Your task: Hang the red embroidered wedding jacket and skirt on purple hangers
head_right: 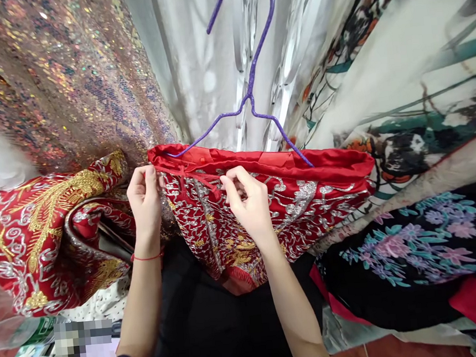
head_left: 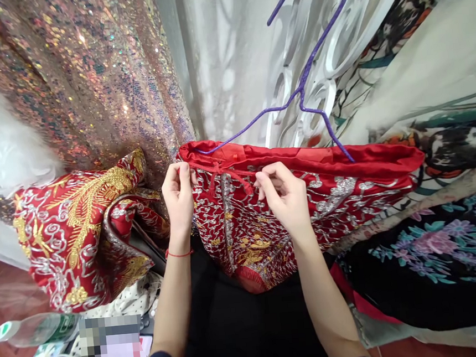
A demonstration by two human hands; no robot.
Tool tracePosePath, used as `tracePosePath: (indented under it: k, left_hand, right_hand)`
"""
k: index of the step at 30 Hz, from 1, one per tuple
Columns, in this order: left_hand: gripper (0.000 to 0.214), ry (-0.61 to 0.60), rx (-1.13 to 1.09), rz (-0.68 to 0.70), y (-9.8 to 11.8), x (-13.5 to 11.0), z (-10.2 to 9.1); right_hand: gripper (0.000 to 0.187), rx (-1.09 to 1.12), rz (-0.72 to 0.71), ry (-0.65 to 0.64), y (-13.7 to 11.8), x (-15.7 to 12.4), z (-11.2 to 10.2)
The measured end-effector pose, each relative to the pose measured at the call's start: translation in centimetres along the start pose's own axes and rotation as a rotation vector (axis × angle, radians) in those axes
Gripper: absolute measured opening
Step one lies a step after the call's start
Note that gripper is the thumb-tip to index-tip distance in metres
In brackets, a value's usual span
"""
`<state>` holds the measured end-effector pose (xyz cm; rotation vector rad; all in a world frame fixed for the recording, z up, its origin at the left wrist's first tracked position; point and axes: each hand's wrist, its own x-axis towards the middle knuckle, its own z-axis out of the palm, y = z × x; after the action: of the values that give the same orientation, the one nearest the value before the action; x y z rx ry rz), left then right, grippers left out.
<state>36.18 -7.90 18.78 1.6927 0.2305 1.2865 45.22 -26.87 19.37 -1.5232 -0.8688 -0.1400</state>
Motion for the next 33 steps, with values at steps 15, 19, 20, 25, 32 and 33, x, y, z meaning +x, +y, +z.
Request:
tracePosePath:
  k: [15, 19, 20, 25, 32, 33]
  left_hand:
    - [0.016, -0.126, 0.54, 0.402, 0.9, 2.4, -0.6]
    - [0.022, -0.076, 0.559, 0.395, 1.8, 3.9, -0.2]
    - [0.021, -0.079, 0.562, 0.4, 1.9, 4.2, 0.0]
    - [0.02, -0.253, 0.501, 0.351, 0.7, 4.7, 0.6]
    - [0.026, -0.038, 0.597, 0.389, -1.0, 2.0, 1.5]
    - [0.025, -0.027, 0.6, 0.39, -1.0, 1.7, 1.5]
  right_hand:
    - [0.015, -0.996, -0.417, 0.268, 0.1, 0.9, -2.8]
    - [0.013, -0.996, -0.463, 0.394, 0.0, 1.8, -3.2]
    - [0.014, -0.992, -0.471, 0.396, -0.1, 2.1, -3.2]
    - [0.021, -0.984, -0.458, 0.177, 0.7, 3.3, -3.6]
    - [0.03, -1.05, -0.475, 0.289, 1.6, 2.0, -4.0]
    - [0.029, -1.051, -0.499, 0.296, 1.5, 1.7, -4.0]
